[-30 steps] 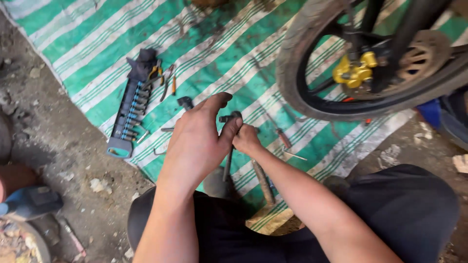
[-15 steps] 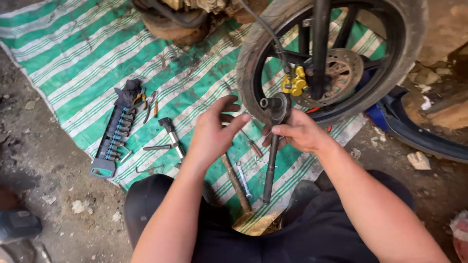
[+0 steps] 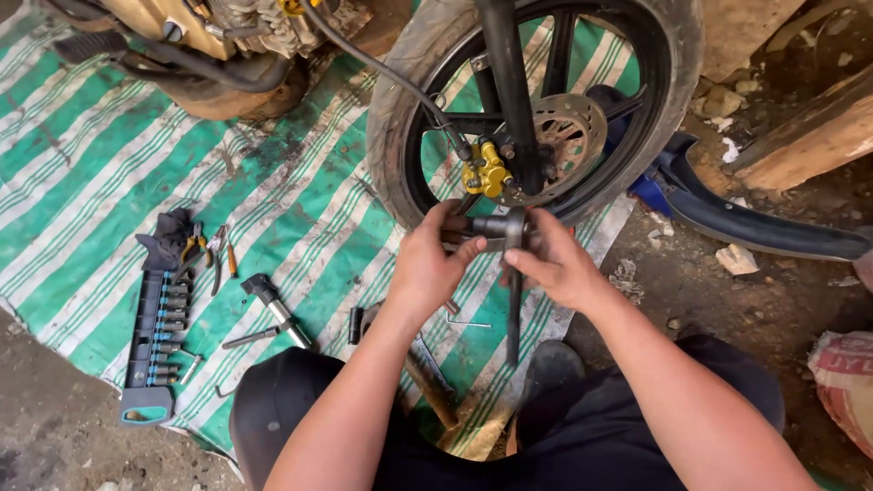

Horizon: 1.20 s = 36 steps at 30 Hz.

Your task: The person is working on the front wheel of a motorcycle, specifically the brake caliper area. They use a wrench to tighten bolts on the yellow brake caliper and a screwdriver to adjust a cable or hose clamp near the wheel hub.

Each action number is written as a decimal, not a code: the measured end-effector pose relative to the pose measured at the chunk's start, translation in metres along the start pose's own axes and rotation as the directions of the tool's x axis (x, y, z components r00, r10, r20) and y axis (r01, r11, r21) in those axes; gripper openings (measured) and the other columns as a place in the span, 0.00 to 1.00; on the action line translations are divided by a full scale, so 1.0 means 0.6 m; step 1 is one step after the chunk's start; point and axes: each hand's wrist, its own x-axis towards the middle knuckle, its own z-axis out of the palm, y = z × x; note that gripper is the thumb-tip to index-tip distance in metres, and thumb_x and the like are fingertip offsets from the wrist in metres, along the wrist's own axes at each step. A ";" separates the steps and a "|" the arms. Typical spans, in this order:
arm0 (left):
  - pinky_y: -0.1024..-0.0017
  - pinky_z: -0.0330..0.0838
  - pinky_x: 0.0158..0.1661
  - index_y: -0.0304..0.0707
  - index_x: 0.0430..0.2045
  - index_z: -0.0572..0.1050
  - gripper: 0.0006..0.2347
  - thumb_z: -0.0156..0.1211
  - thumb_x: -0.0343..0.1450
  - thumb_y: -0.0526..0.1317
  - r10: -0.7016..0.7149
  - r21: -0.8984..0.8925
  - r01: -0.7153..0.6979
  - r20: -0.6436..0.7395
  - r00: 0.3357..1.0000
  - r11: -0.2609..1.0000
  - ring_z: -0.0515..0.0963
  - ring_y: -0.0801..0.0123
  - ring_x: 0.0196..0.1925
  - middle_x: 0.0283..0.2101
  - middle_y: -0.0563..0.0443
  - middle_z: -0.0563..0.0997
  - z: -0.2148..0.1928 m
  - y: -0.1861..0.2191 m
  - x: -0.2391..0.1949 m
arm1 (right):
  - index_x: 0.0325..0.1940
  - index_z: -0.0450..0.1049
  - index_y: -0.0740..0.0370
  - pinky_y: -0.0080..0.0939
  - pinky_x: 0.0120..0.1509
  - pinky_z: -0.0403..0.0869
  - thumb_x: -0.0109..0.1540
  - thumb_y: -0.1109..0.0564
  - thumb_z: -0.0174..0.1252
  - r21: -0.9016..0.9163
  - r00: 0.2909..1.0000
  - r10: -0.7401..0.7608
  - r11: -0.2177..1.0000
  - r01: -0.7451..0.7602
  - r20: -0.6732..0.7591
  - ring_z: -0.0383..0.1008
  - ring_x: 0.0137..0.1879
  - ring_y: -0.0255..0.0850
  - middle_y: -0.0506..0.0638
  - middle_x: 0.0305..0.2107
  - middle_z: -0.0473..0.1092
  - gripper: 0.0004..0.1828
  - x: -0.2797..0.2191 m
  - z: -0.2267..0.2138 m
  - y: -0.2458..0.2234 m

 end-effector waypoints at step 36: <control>0.39 0.83 0.54 0.36 0.62 0.78 0.23 0.69 0.74 0.47 -0.029 0.391 -0.119 0.352 0.936 0.913 0.86 0.30 0.58 0.57 0.34 0.84 -0.021 -0.074 0.176 | 0.80 0.69 0.50 0.67 0.44 0.83 0.62 0.50 0.72 -0.998 0.868 -0.494 0.012 -0.063 -0.060 0.84 0.48 0.62 0.58 0.43 0.78 0.42 0.137 -0.071 0.043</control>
